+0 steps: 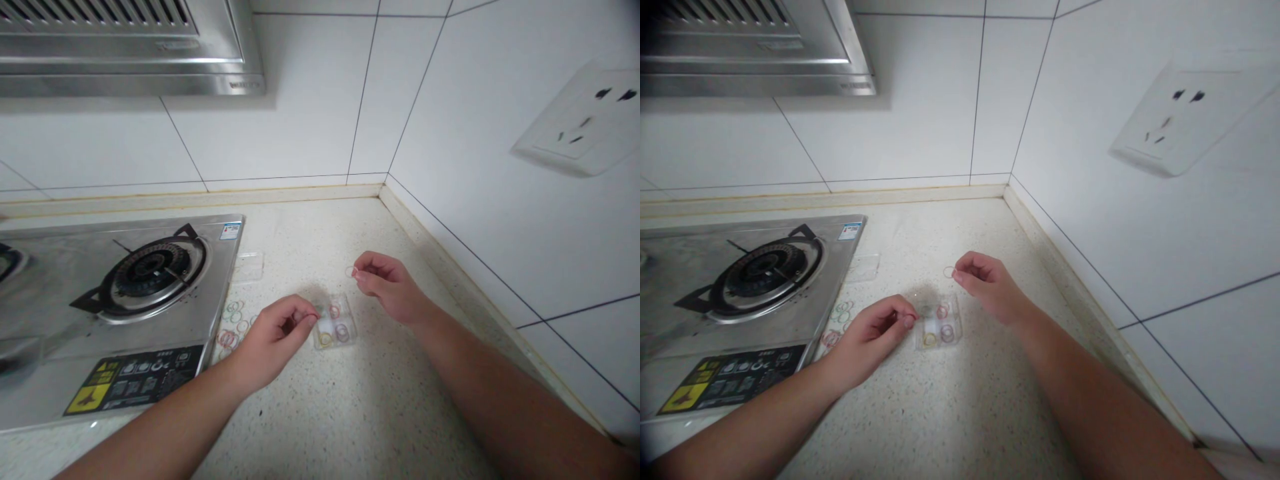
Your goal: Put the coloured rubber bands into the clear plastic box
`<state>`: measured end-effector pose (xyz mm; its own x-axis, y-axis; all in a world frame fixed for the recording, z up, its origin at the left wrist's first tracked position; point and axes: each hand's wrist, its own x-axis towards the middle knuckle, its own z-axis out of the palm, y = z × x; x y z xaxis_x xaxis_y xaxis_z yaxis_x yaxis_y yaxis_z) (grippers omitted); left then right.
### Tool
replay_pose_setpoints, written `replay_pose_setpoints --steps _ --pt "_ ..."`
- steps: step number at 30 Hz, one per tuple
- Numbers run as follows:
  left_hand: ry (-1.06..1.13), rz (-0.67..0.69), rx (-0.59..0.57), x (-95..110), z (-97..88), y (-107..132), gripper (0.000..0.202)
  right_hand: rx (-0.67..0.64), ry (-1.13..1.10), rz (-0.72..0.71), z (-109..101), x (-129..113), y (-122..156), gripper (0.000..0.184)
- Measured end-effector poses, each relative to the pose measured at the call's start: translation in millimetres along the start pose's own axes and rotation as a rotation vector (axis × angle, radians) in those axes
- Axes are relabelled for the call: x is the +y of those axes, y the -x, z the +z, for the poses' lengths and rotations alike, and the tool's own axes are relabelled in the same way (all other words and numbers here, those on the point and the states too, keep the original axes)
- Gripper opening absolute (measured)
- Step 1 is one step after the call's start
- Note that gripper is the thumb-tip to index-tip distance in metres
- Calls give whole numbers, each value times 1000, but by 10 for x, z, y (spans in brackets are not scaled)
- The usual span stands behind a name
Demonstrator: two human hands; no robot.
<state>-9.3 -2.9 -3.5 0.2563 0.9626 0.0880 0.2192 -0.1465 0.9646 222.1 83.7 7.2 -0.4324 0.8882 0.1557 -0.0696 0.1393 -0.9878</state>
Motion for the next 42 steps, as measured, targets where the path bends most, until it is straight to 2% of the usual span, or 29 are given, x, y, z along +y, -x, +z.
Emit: replay_pose_setpoints --steps 3,6,13,19,25,42 --pt "-18 4 -9 -6 0 15 21 -6 -134 22 -1 -1 5 21" --pt "-41 9 -17 -13 3 28 21 -45 -158 38 10 -8 12 21" --pt "-46 6 -15 -23 2 36 21 -94 0 33 20 -55 11 22" --pt "-43 -10 -7 -1 -11 34 21 -223 162 74 -27 -43 17 25" --pt "-47 -8 -10 26 -13 26 21 -276 269 116 -50 -1 17 20" --pt "-16 -6 -9 -27 -2 21 24 -336 386 144 -78 33 1 19"
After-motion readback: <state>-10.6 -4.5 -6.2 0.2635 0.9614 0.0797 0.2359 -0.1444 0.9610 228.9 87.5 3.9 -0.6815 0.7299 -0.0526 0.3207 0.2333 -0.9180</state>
